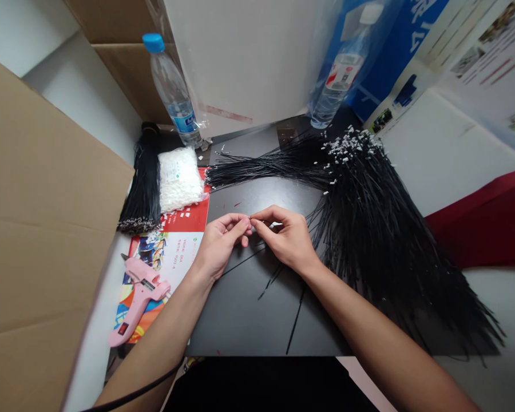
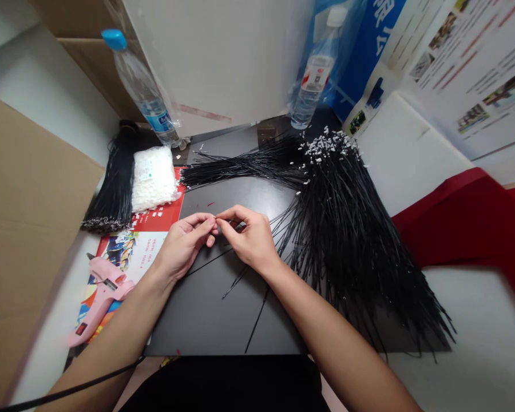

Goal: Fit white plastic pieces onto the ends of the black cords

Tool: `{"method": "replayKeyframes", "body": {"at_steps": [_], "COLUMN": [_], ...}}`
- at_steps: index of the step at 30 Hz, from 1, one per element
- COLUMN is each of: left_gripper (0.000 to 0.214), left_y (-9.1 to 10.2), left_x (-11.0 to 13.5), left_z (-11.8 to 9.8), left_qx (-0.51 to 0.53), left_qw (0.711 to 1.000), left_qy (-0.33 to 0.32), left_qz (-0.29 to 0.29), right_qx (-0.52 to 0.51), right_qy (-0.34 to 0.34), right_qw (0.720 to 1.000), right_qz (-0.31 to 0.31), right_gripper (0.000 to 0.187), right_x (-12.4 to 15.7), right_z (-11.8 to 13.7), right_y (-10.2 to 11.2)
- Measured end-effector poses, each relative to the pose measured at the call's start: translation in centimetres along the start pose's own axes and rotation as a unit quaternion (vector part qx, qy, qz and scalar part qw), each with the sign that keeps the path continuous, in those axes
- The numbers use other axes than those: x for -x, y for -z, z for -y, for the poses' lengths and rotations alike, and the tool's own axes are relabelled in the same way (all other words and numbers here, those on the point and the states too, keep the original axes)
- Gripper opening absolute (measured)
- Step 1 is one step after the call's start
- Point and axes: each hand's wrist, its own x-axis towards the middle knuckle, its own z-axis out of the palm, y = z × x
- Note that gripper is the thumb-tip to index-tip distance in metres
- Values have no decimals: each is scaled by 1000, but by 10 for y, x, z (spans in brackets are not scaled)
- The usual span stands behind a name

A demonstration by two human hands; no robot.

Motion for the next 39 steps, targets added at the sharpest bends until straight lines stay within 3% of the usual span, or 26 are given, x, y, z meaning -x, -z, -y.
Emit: {"method": "replayKeyframes", "body": {"at_steps": [11, 32, 39], "left_gripper": [25, 34, 34], "left_y": [-3, 1, 1], "left_x": [0, -2, -2], "left_z": [1, 3, 3], "left_qx": [-50, -25, -36], "left_qw": [998, 999, 998], "left_qy": [-23, -35, -40], "left_qz": [-11, -26, -24], "right_qx": [102, 106, 142], "right_qy": [59, 69, 115], "right_qw": [993, 992, 983], "right_qz": [-5, -1, 1], "right_gripper": [12, 15, 13], "right_x": [1, 1, 1], "right_z": [-1, -4, -3], "right_y": [3, 8, 6]}}
